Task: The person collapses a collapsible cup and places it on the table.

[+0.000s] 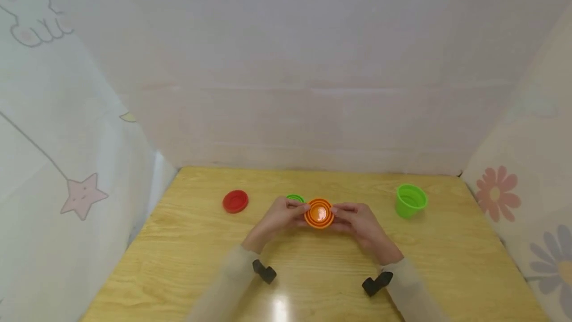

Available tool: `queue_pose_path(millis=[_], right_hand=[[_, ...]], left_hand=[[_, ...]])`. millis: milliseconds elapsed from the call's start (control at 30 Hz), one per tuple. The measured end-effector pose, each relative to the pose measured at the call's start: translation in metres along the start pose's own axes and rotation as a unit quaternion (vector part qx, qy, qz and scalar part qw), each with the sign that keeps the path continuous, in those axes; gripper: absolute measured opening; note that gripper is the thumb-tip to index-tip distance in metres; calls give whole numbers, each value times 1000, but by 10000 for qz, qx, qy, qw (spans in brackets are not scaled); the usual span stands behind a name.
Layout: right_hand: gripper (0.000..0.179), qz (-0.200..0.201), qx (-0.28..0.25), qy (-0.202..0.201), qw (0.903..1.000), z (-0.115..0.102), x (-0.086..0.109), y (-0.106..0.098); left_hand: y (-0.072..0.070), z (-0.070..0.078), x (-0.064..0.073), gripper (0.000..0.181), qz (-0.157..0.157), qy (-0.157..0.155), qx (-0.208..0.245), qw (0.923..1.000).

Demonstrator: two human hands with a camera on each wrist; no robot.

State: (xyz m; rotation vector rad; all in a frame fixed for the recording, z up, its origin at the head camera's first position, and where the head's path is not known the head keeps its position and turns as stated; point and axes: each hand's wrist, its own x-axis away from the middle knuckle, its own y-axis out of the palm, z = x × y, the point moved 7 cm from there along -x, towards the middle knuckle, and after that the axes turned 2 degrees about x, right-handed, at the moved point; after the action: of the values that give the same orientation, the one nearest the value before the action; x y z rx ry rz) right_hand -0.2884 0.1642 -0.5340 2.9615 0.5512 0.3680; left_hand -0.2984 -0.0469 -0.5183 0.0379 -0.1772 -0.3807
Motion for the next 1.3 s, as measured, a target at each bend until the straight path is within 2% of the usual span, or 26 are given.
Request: queue_pose_path(millis=[200,433,667,800,933,1067,1167,1300], right_hand=[[52,156,99,-3,9998,0,1,-23],[57,216,249,66,9994,5,-3,-40],[59,559,467,197,9971,12,-8,-62],[55,677,493,183,9963,10,-8,-74],[50,816,787,131,9935,10,-8,-83],[48,949,1155,147,9887,13,-10,-87],[43,1040,1254,183,9865,13,-12,-89],[40,1162,1399,204,9831,11,-13,-90]], left_hand=[[17,0,-16,28,56,-76,-118,9999],[30,-3,-27,26,322,-209,-363,9986],[45,-11,-43,25,307,-275,-400,9983],[57,-16,-54,24,377,-349,-321,9982],[65,-20,-62,23,476,-441,-359,9972],[67,-23,-65,21,669,-502,-668,9943],[67,-21,-67,20,750,-467,-1116,9898],[67,-15,-71,22,722,-274,-1999,9768]])
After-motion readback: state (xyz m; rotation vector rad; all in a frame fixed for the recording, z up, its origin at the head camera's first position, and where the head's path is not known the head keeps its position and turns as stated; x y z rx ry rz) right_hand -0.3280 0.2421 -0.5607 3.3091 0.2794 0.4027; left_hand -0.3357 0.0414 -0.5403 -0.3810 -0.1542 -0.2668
